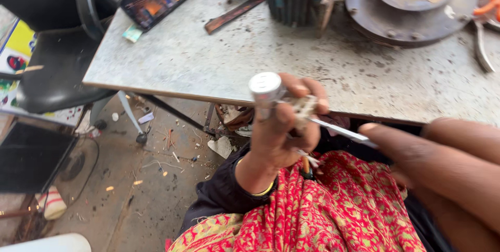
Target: The person uses a screwdriver to tighten screws on a small white electrical component with wires. They repeatedly adjust the component and tighten the screws while seated at a cluttered workbench.
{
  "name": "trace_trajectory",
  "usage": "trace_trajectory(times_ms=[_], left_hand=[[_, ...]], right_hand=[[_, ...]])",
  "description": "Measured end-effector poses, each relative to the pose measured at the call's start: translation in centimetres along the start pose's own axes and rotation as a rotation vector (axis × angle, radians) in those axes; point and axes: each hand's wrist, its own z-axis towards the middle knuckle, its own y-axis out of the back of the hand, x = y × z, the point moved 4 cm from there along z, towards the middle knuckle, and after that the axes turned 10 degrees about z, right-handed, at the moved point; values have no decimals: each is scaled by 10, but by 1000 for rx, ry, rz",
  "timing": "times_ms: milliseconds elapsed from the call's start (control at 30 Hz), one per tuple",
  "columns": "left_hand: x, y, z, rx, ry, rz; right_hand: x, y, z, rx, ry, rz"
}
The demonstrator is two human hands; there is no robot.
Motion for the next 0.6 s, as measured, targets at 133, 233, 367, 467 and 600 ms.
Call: trace_trajectory(times_ms=[133, 233, 367, 467, 600], left_hand=[[5, -5, 4, -6, 34, 13], [3, -6, 1, -28, 54, 37], [1, -5, 3, -44, 64, 31], [0, -3, 3, -58, 55, 17], [-2, 0, 3, -65, 44, 17]], right_hand=[[-25, -3, 2, -5, -116, 79], [-26, -4, -1, -31, -38, -1], [-9, 0, 0, 17, 144, -446], [2, -4, -1, 67, 137, -614], [12, -13, -2, 64, 191, -758]])
